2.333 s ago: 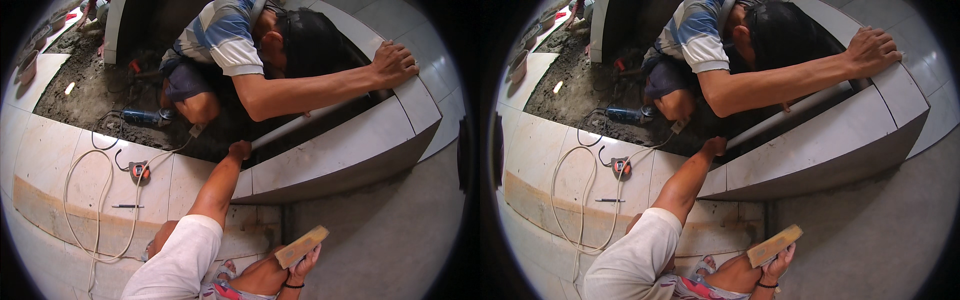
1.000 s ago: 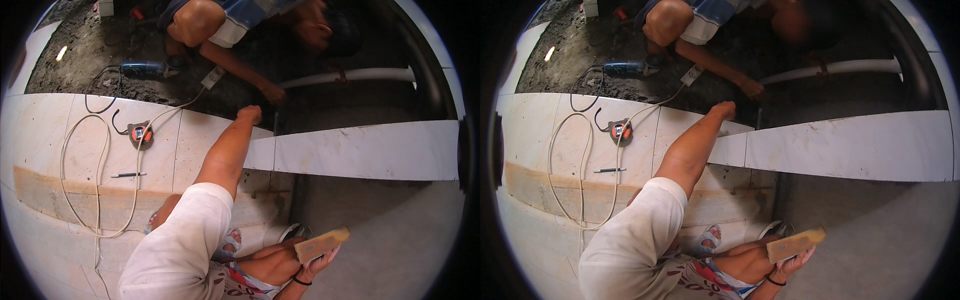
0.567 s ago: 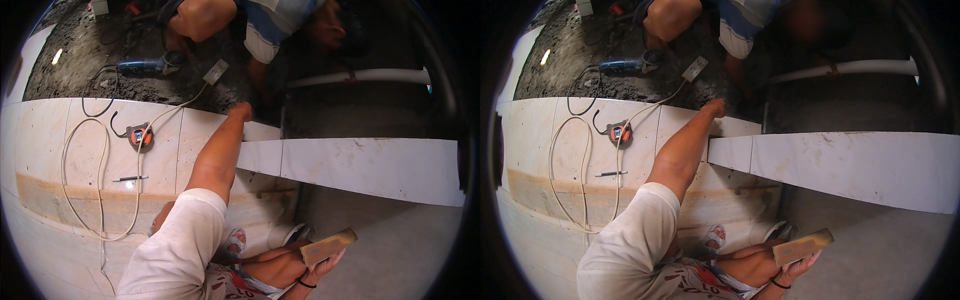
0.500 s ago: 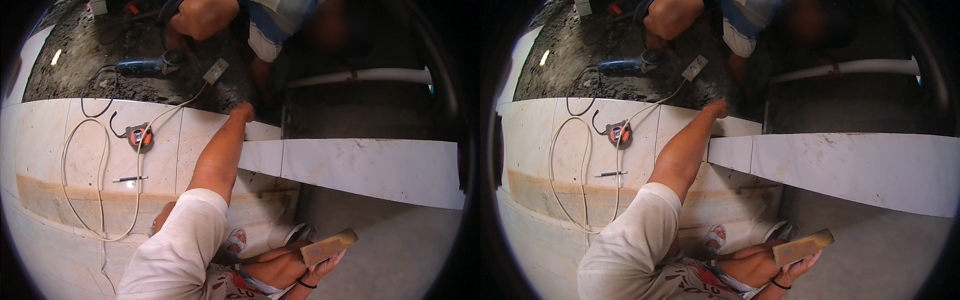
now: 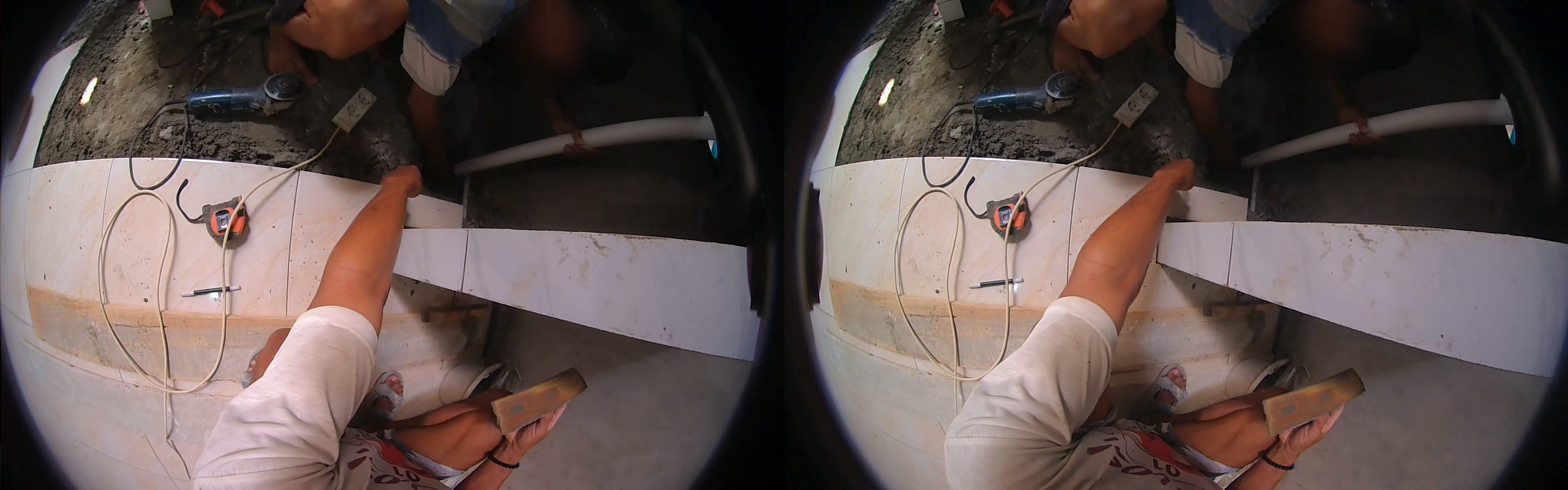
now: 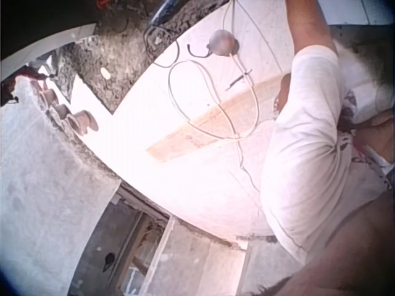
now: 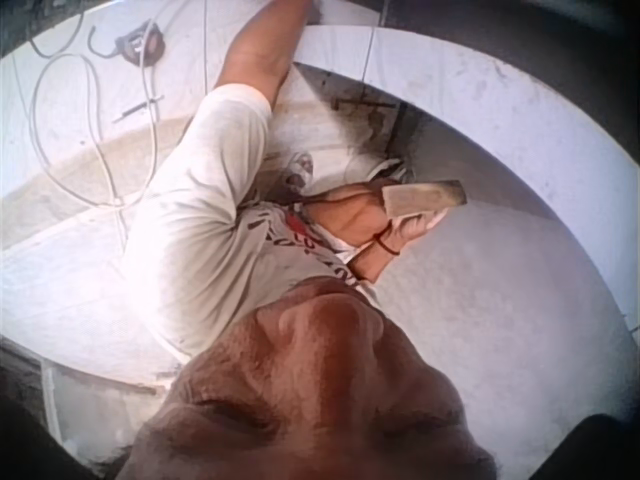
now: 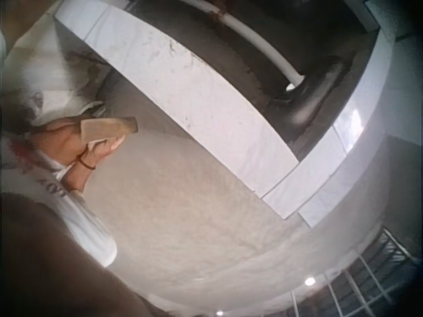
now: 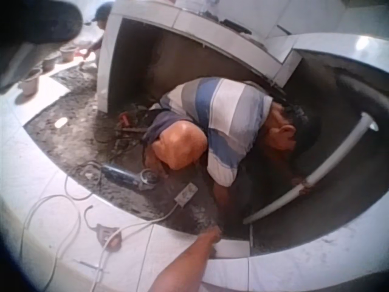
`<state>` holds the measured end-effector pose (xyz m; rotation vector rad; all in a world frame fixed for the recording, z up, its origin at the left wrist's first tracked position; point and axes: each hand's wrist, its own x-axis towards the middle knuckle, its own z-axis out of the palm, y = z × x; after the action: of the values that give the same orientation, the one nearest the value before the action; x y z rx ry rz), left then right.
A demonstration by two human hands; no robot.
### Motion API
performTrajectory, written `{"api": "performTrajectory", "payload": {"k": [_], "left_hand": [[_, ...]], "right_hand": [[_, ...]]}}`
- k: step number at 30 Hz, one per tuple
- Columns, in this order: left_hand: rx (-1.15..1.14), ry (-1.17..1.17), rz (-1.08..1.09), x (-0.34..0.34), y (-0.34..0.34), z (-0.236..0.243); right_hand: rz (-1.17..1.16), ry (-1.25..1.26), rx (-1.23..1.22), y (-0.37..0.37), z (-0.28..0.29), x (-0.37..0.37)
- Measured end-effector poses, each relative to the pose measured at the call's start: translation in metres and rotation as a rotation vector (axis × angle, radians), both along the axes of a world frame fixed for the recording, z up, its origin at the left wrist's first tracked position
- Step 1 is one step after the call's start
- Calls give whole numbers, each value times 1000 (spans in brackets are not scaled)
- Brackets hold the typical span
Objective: The person smooths the surface of a plastered wall using a hand tool while another person works on pipes below a counter.
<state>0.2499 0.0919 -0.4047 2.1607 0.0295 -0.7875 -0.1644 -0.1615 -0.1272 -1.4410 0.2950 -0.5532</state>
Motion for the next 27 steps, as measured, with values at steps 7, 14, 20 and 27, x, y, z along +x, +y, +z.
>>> {"api": "performTrajectory", "payload": {"k": [7, 14, 20, 27], "left_hand": [[11, 11, 59, -5, 9, 20], [11, 11, 23, -8, 11, 33], [34, -53, 73, 1, 9, 21], [14, -67, 25, -2, 6, 31]], "right_hand": [[-8, 20, 4, 2, 0, 5], [8, 8, 1, -1, -1, 3], [-12, -8, -5, 3, -2, 9], [-1, 37, -64, -10, -6, 6]]}}
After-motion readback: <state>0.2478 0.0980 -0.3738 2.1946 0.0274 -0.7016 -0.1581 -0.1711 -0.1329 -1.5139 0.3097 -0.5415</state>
